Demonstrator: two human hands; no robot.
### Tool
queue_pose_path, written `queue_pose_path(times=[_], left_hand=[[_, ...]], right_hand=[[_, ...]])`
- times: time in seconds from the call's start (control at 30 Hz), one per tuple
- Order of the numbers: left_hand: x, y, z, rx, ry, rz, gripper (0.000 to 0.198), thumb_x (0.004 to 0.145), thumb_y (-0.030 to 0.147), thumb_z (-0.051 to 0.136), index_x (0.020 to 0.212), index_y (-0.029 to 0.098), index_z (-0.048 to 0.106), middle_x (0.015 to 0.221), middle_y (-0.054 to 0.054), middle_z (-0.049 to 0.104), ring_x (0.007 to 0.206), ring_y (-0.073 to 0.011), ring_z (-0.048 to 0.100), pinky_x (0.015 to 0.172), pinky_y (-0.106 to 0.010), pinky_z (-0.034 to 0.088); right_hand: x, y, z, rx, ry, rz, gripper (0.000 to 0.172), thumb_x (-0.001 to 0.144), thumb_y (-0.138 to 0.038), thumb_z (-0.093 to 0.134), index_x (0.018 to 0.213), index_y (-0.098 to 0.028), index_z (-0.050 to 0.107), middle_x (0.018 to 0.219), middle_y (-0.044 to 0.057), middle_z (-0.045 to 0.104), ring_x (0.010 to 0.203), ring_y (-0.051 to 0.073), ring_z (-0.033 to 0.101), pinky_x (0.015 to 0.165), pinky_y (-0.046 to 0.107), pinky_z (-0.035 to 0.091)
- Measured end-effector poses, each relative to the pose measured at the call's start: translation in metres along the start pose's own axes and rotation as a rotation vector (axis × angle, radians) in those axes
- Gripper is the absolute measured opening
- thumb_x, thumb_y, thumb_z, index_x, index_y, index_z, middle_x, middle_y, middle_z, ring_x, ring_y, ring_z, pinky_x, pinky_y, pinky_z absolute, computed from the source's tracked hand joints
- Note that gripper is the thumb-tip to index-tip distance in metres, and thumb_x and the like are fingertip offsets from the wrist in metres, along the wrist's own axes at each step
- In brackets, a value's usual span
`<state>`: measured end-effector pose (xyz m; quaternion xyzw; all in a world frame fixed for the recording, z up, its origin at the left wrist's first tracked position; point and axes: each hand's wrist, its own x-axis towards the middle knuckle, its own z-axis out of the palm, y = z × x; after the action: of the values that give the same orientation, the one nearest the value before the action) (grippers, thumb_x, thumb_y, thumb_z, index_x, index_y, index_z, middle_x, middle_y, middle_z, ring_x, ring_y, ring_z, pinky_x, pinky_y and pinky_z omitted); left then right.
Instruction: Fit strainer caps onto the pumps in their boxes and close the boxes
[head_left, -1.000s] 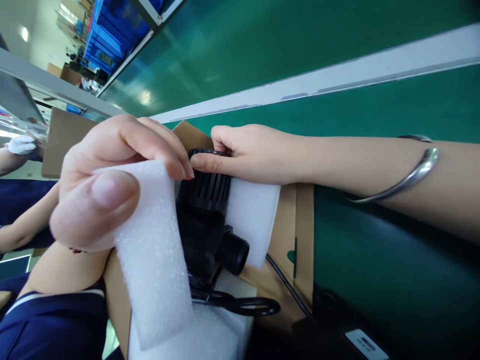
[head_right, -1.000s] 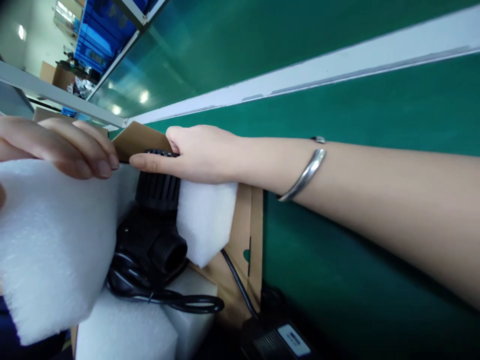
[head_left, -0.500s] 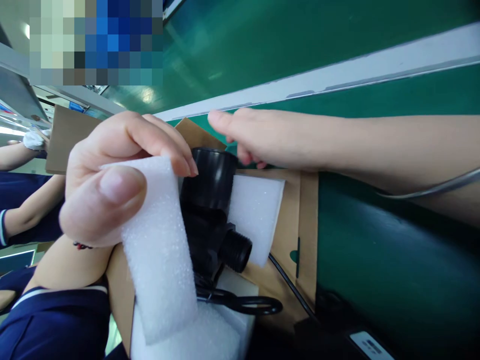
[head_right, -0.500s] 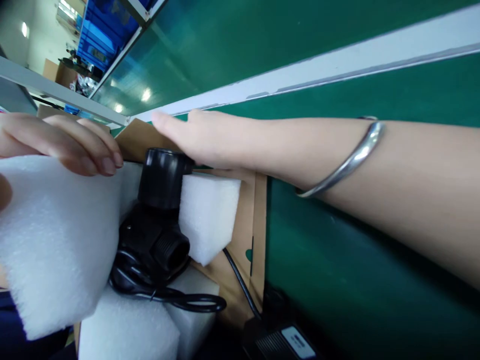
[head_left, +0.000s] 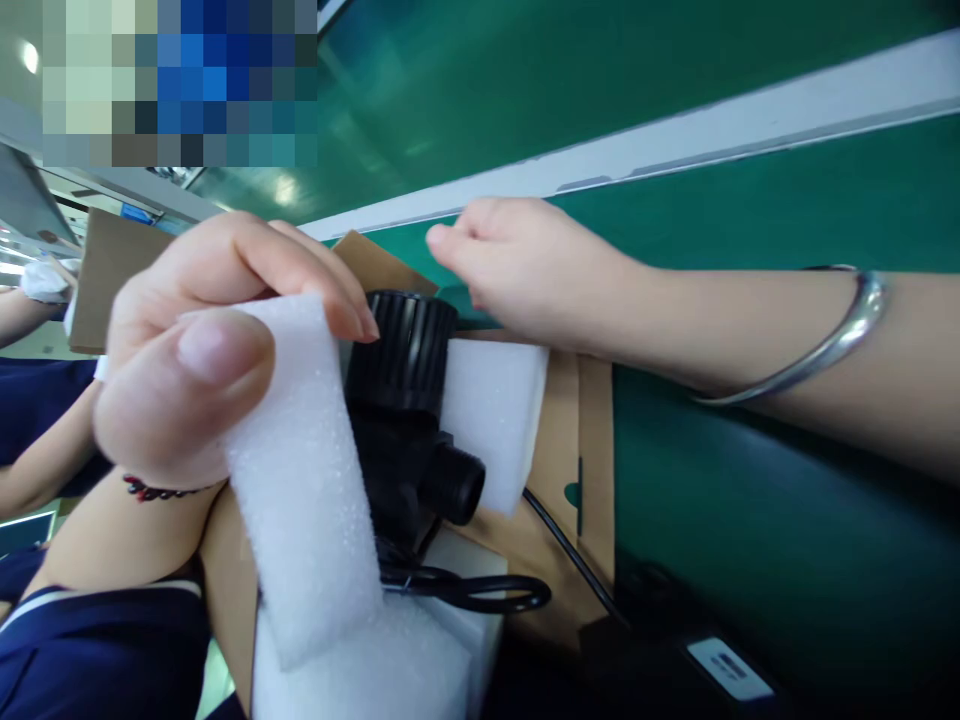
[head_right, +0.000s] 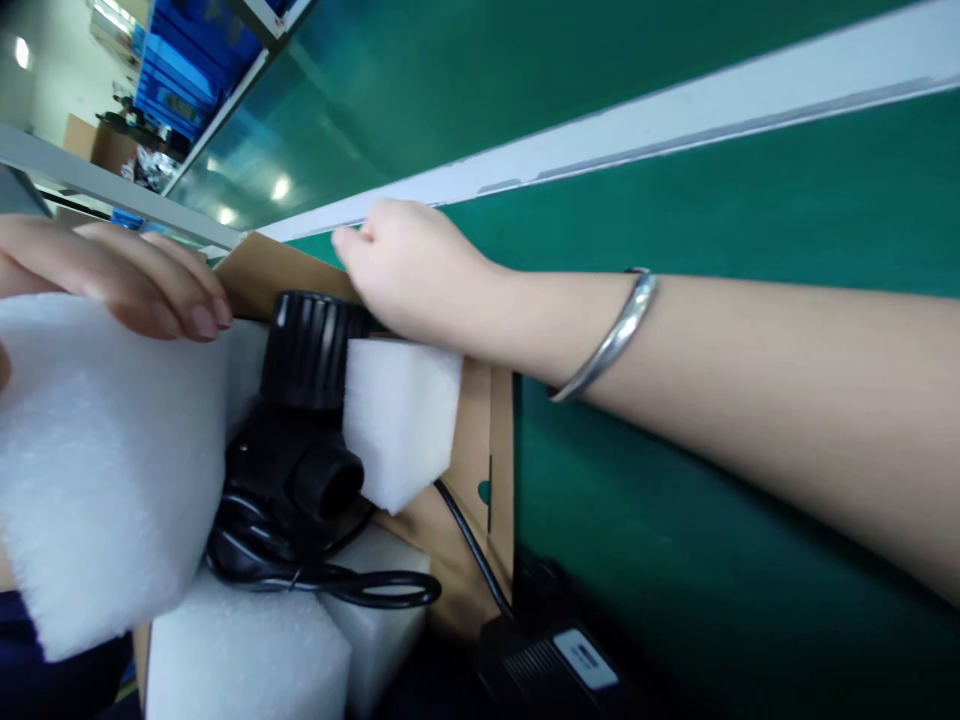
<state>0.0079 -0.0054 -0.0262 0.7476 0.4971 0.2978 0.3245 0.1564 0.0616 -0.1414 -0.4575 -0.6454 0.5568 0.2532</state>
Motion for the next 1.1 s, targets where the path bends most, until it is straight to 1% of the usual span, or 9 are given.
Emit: queue_pose_path(times=[0.1,0.17,0.3,0.4,0.53,0.63,0.77,0.9,1.1], left_hand=[[0.000,0.001,-0.002,0.036,-0.011,-0.016,0.054,0.102,0.057,0.046,0.076,0.017,0.072,0.078,-0.005,0.068,0.075,-0.0201,0.065,0.055,-0.034,0.051],[0.002,-0.001,-0.004,0.063,-0.025,0.031,0.056,0.103,0.055,0.043,0.076,0.016,0.072,0.076,-0.005,0.067,0.074,-0.0202,0.066,0.059,-0.034,0.052],[0.004,-0.007,-0.006,0.015,-0.037,0.135,0.062,0.100,0.063,0.042,0.077,0.016,0.075,0.071,-0.008,0.067,0.066,-0.0225,0.064,0.053,-0.037,0.048],[0.004,-0.006,-0.005,0.018,-0.013,0.088,0.065,0.101,0.064,0.040,0.076,0.018,0.076,0.073,-0.009,0.068,0.066,-0.0253,0.063,0.054,-0.042,0.047],[0.004,-0.004,-0.003,0.038,0.004,0.076,0.062,0.103,0.060,0.039,0.074,0.019,0.075,0.071,-0.006,0.068,0.066,-0.0222,0.063,0.055,-0.039,0.048],[0.005,-0.002,-0.001,0.027,0.014,0.111,0.065,0.103,0.063,0.035,0.076,0.019,0.074,0.070,-0.006,0.069,0.064,-0.0224,0.064,0.053,-0.039,0.047],[0.005,0.001,-0.001,0.080,0.019,0.000,0.060,0.105,0.056,0.037,0.072,0.021,0.073,0.070,-0.004,0.069,0.068,-0.0217,0.063,0.066,-0.041,0.049],[0.004,0.002,-0.002,0.104,0.000,0.030,0.060,0.105,0.054,0.035,0.072,0.019,0.072,0.071,-0.005,0.067,0.070,-0.0203,0.063,0.068,-0.039,0.049],[0.010,-0.008,-0.008,0.095,-0.022,0.169,0.045,0.086,0.069,0.064,0.096,0.026,0.071,0.085,-0.006,0.068,0.098,-0.0320,0.066,0.081,-0.050,0.057]], right_hand=[[-0.001,0.001,0.004,-0.050,0.005,-0.058,0.034,0.105,-0.045,0.047,0.082,-0.020,0.050,0.082,0.003,0.062,0.082,0.021,0.061,0.075,0.031,0.044],[0.000,0.006,0.007,0.021,0.008,-0.034,0.034,0.105,-0.048,0.045,0.087,-0.021,0.051,0.085,0.003,0.064,0.082,0.021,0.062,0.074,0.032,0.045],[0.002,0.013,0.008,0.089,0.126,0.041,0.035,0.107,-0.051,0.040,0.095,-0.021,0.053,0.092,0.005,0.066,0.088,0.024,0.063,0.079,0.035,0.048],[0.001,0.014,0.006,0.119,0.026,0.063,0.038,0.107,-0.052,0.036,0.095,-0.020,0.053,0.095,0.006,0.067,0.087,0.025,0.063,0.082,0.037,0.048],[-0.002,0.013,0.006,0.150,0.106,0.043,0.033,0.107,-0.047,0.036,0.093,-0.021,0.050,0.083,0.004,0.064,0.080,0.022,0.062,0.081,0.037,0.047],[-0.002,0.014,0.007,0.156,0.040,0.068,0.038,0.107,-0.053,0.035,0.093,-0.021,0.049,0.090,0.005,0.065,0.081,0.022,0.061,0.082,0.038,0.048],[-0.001,0.016,0.008,0.199,0.079,0.053,0.036,0.107,-0.051,0.037,0.093,-0.021,0.050,0.089,0.005,0.064,0.083,0.022,0.062,0.083,0.038,0.048],[-0.003,0.016,0.008,0.222,-0.059,0.051,0.043,0.106,-0.059,0.035,0.095,-0.021,0.050,0.092,0.005,0.064,0.087,0.023,0.062,0.080,0.038,0.047],[-0.005,0.015,0.007,0.206,-0.027,0.025,0.039,0.106,-0.057,0.038,0.094,-0.022,0.049,0.089,0.004,0.061,0.087,0.023,0.062,0.080,0.035,0.047]])
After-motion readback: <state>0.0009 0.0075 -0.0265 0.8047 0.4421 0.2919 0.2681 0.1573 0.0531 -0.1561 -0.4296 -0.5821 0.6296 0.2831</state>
